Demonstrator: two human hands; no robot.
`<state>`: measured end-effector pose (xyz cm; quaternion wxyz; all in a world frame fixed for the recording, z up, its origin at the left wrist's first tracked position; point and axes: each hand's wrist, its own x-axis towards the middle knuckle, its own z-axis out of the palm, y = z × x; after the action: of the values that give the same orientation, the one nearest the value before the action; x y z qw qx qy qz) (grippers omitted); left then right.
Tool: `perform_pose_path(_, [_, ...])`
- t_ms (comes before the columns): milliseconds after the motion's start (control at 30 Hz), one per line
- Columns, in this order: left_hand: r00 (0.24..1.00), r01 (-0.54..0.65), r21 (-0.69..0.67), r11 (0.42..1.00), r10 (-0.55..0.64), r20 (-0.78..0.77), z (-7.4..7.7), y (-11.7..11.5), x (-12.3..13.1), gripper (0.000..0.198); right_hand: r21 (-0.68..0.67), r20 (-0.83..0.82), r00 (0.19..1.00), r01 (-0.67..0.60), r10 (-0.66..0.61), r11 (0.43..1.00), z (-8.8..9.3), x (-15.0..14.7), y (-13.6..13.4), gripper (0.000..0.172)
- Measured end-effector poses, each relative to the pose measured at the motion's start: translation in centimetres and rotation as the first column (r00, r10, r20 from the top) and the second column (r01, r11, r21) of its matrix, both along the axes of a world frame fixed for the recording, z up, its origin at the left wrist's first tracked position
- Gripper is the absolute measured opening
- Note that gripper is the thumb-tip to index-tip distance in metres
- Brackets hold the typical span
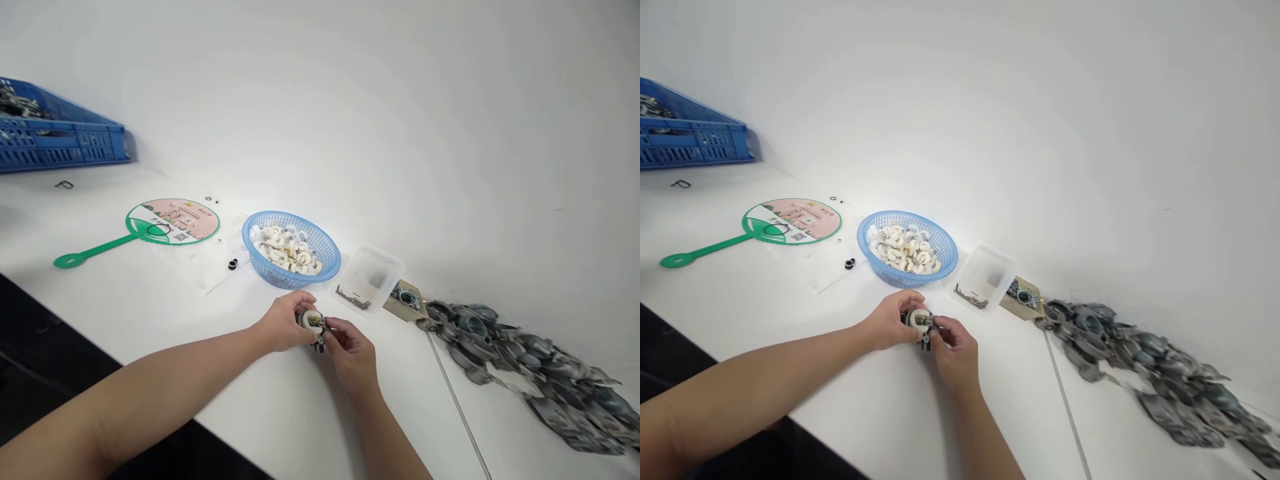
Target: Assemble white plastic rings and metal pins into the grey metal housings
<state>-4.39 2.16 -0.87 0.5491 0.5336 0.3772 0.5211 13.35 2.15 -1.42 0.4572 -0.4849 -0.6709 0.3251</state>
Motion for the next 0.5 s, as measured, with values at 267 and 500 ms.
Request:
perform_pose_path(267, [1.000,-0.005,0.006,1.000,0.006,-0.025,-0.14,0.05,0.00,0.060,-0.024,-0.011,1.000,-0.007,0.007,1.000,0.49,-0.02,-0.12,0.031])
perform_pose_path(500, [1.000,0.004,0.006,1.000,-0.004,-0.008,-0.12,-0.08,-0.10,0.059,0.007,0.002,1.000,0.015,-0.015,1.000,0.48,-0.25,-0.41,0.033])
